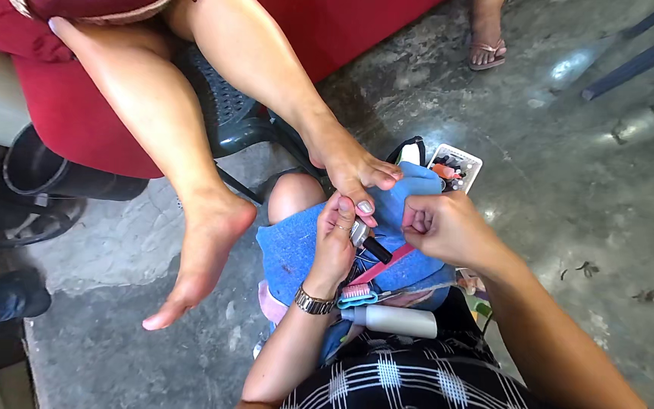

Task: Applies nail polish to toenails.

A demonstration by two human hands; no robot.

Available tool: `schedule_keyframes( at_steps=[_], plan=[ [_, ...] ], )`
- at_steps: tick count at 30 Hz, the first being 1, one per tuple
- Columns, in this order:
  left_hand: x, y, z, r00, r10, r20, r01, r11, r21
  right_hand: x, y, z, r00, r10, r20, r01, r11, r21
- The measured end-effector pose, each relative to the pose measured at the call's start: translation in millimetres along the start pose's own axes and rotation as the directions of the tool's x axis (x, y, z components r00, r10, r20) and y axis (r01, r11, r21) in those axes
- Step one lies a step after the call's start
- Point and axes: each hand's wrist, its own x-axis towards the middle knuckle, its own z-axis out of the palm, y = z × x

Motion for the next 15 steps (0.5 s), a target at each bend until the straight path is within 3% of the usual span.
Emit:
schedule_keyframes(
  at_steps=[3, 5, 9, 12, 15],
  plan=[
    [-1.1, 3.5, 2.8, 1.0, -0.022, -0.02, 0.022, 1.0, -0.005, 12.2, -15.0, -19.7, 0.925, -0.279, -0.26, 0.337, 0.916, 0.216],
    [-2.2, 6.6, 4.6, 0.999, -0.031, -0.025, 0.03, 0.999, -0.021, 31.6, -28.4, -40.6, 0.859, -0.425, -0.286, 0.49, 0.845, 0.216],
    [-3.3, 11.5, 11.3, 0.997, -0.062, -0.041, 0.057, 0.993, -0.105, 81.4, -58.3, -74.9, 0.819, -0.569, 0.073, 0.572, 0.819, -0.037],
    [-4.1, 15.3, 16.8, 0.995, -0.083, -0.061, 0.072, 0.985, -0.157, 114.0, -76.3, -83.0, 0.776, -0.506, 0.377, 0.58, 0.807, -0.112],
    [-3.9, 16.9, 19.4, 0.993, -0.098, -0.069, 0.083, 0.977, -0.195, 128.1, -93.5, -87.6, 0.743, -0.377, 0.553, 0.551, 0.814, -0.185]
  ],
)
